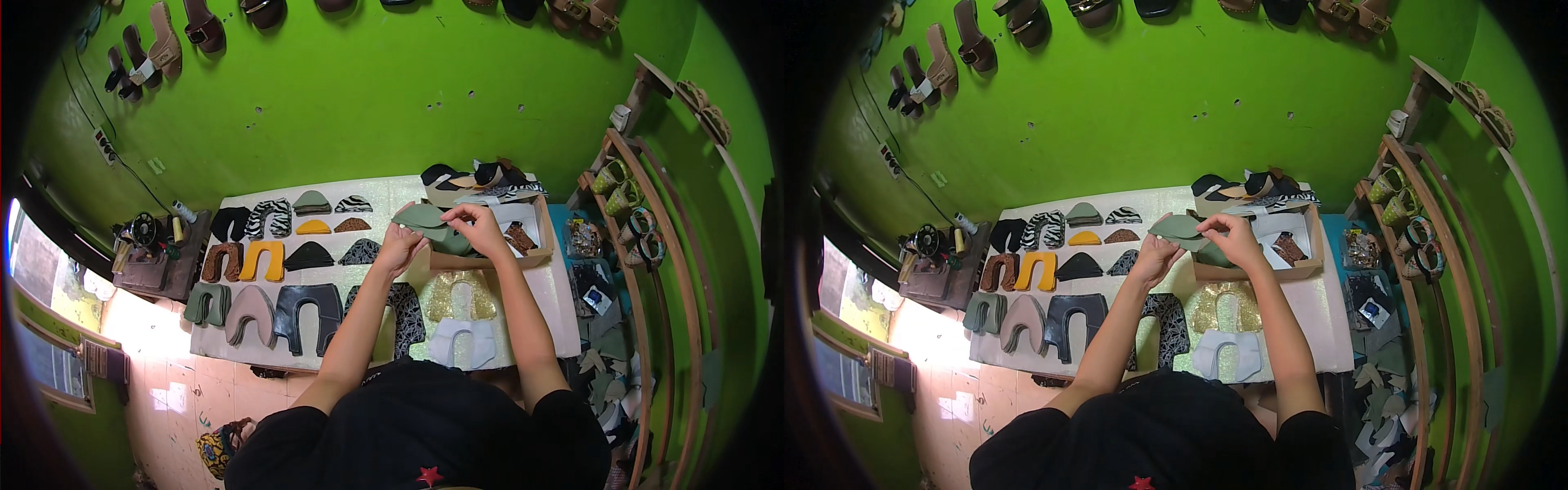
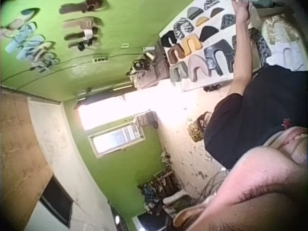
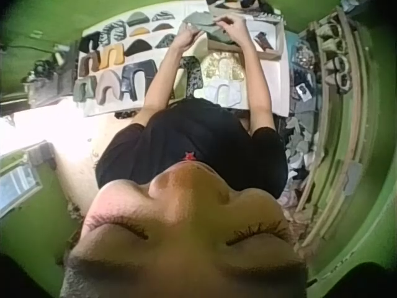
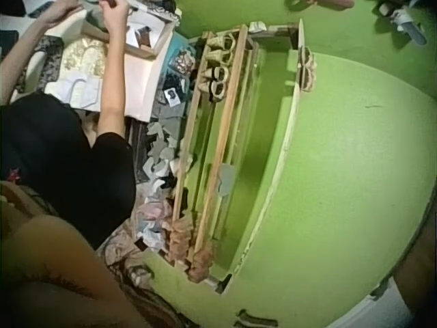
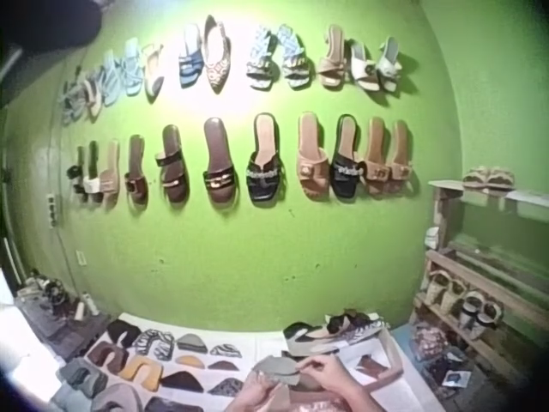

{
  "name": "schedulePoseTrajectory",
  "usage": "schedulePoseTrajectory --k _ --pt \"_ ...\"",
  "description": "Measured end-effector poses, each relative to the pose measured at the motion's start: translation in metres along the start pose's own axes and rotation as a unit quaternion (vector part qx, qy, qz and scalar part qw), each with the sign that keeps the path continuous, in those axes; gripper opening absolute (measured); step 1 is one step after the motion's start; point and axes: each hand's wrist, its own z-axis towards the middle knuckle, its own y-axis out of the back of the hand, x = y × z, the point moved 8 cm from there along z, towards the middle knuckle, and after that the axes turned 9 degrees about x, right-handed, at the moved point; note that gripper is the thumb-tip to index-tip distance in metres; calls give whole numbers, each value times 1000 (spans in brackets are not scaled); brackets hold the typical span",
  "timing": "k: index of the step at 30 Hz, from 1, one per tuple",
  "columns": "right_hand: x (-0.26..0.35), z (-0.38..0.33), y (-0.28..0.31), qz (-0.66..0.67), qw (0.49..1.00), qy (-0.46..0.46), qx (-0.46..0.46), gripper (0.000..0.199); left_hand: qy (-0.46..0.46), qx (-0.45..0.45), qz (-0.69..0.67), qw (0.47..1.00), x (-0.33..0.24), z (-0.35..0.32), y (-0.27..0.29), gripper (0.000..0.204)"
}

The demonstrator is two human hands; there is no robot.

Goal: Organizing various shoe upper components on a table and in a box.

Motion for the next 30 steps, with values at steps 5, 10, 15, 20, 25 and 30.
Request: schedulePoseTrajectory --k 5,10,15,20,25,30 --pt "23 -8 -13 -30 998 41 -32 10 -25 -25 -15 999 -10 -6 -3 52" --pt "26 -12 -11 -29 994 80 -73 7 -14 -23 -59 998 -8 -10 -5 43" --pt "21 -15 -15 -67 994 57 -57 6 -6 -10 -90 996 1 -11 2 36" --pt "5 -16 -24 -67 998 10 -11 7 -12 -7 -83 996 -2 -13 2 36" --pt "12 -14 -20 -73 994 -1 -78 15 17 3 4 1000 -4 -17 -4 46" --pt "8 -5 -29 -83 994 -7 -77 21 53 15 109 993 -5 -23 -12 48"
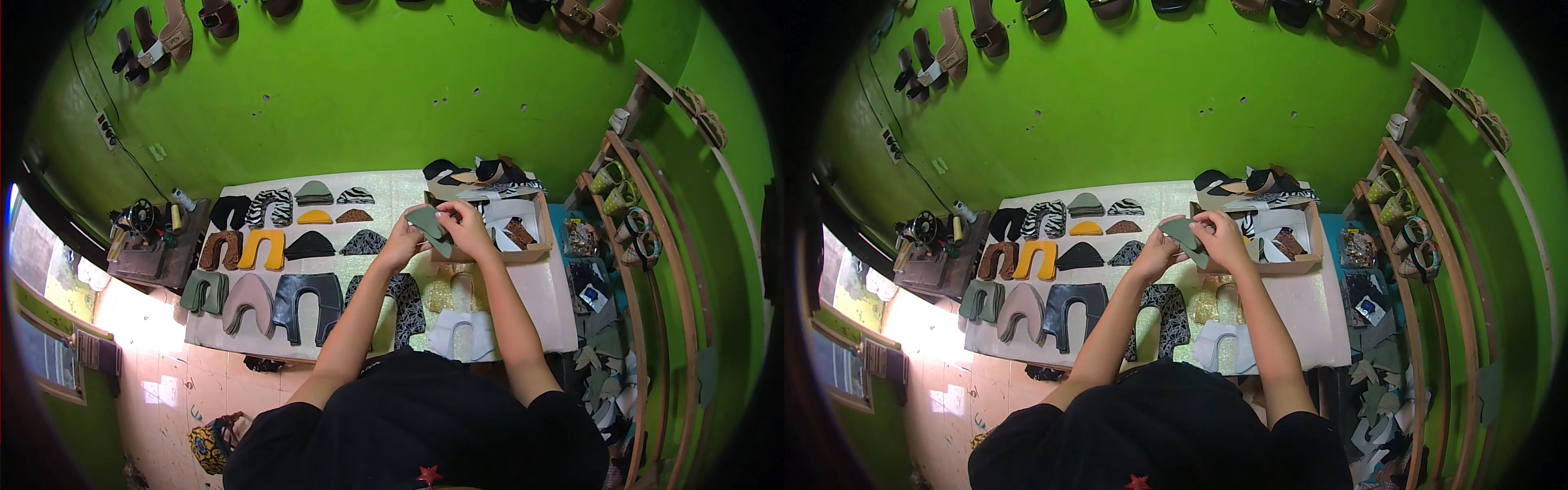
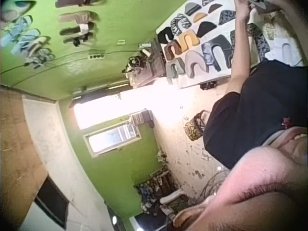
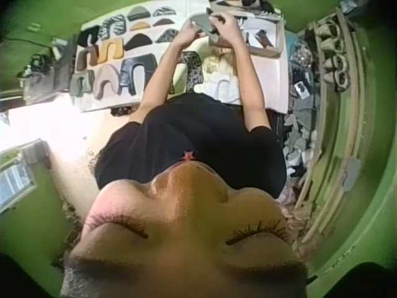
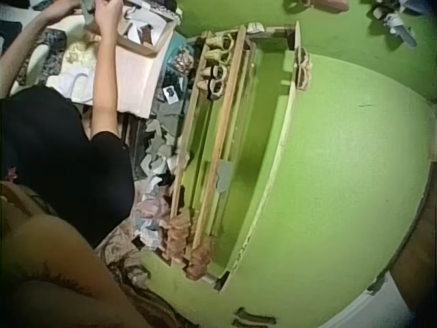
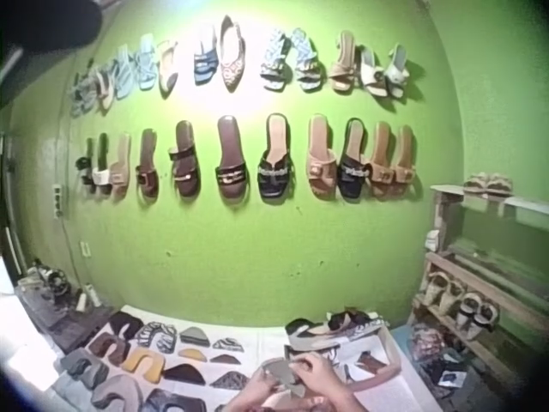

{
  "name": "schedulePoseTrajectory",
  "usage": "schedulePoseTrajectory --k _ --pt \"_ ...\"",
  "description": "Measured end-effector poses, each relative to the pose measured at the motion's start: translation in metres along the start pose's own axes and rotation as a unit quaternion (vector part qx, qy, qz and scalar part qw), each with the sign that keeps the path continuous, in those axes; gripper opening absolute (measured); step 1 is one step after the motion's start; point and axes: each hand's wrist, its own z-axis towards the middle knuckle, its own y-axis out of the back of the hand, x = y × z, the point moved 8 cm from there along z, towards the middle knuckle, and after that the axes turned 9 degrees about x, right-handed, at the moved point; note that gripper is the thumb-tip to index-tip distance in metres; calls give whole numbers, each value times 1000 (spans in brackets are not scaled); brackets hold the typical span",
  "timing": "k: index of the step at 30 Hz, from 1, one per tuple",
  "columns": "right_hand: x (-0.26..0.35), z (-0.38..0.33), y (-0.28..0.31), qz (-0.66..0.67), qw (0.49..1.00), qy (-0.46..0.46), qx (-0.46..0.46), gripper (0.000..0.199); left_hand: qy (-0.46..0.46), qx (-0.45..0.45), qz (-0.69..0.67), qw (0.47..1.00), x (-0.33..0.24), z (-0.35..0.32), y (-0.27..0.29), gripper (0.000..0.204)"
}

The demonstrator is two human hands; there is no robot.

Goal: Organizing various shoe upper components on a table and in a box.

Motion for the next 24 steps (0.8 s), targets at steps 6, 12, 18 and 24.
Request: schedulePoseTrajectory --k 6,12,18,24 --pt "-1 -1 -6 -22 1000 -14 -8 25 46 -17 11 999 -4 -5 10 38" --pt "15 -8 -10 -71 995 1 -67 22 12 -37 10 999 -11 -7 15 37" --pt "21 -12 -16 -48 996 -6 -73 21 19 -50 54 997 -15 -10 18 33" --pt "7 -13 -20 -15 995 -40 -85 20 -21 -15 -32 999 -11 -4 18 32"
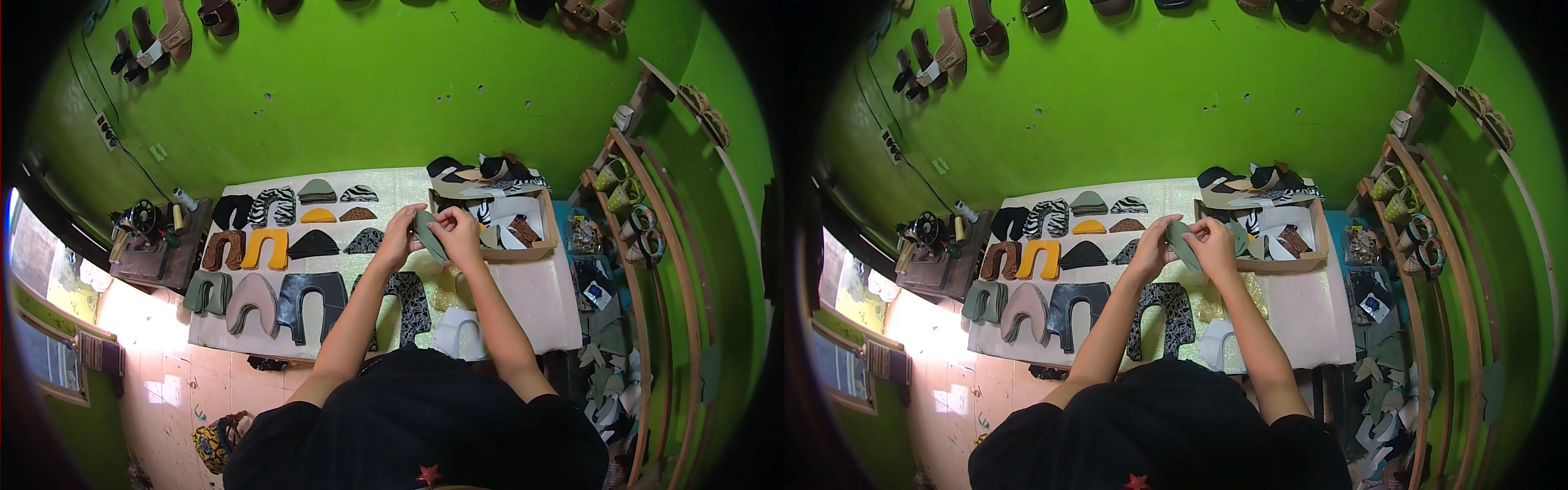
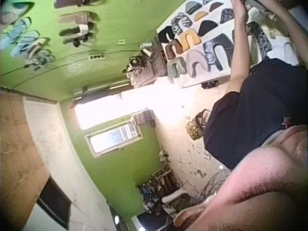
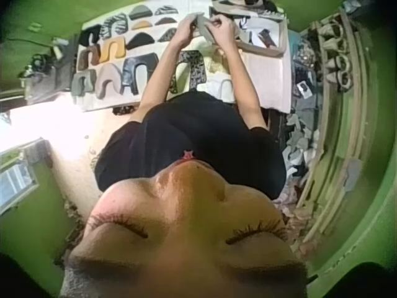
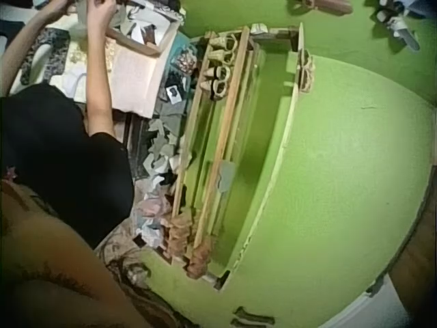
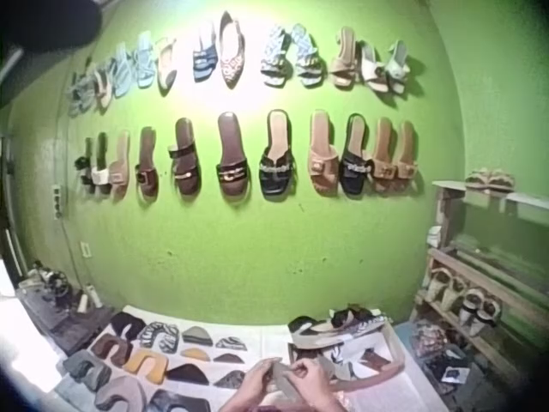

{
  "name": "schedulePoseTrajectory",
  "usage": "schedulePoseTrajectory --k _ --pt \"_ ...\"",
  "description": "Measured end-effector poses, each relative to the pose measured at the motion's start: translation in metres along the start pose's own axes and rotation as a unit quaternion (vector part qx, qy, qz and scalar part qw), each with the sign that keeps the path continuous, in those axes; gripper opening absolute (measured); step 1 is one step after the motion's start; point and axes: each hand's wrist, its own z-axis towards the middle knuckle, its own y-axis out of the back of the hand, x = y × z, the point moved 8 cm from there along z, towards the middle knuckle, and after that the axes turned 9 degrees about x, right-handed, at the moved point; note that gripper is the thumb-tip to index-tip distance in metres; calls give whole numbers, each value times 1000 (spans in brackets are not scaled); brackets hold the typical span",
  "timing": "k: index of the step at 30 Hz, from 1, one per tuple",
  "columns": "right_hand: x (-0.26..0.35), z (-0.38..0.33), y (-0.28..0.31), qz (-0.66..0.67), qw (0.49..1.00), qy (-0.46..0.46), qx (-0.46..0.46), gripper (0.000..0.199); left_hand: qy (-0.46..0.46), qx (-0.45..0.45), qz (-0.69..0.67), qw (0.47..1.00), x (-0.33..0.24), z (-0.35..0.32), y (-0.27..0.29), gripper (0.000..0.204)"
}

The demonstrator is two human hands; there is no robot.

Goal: Organizing various shoe upper components on a table and in a box.

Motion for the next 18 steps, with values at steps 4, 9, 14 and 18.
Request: schedulePoseTrajectory --k 4,9,14,18 --pt "-4 -2 2 7 1000 19 -12 17 6 28 -34 999 -2 -1 -7 38" --pt "10 -4 10 -88 991 89 -48 14 26 41 -51 998 1 0 -6 39" --pt "15 -6 10 -61 996 56 -15 11 47 36 -61 996 4 -1 -4 41" --pt "16 -9 13 -79 993 89 -24 12 55 26 -105 993 4 -2 -6 42"
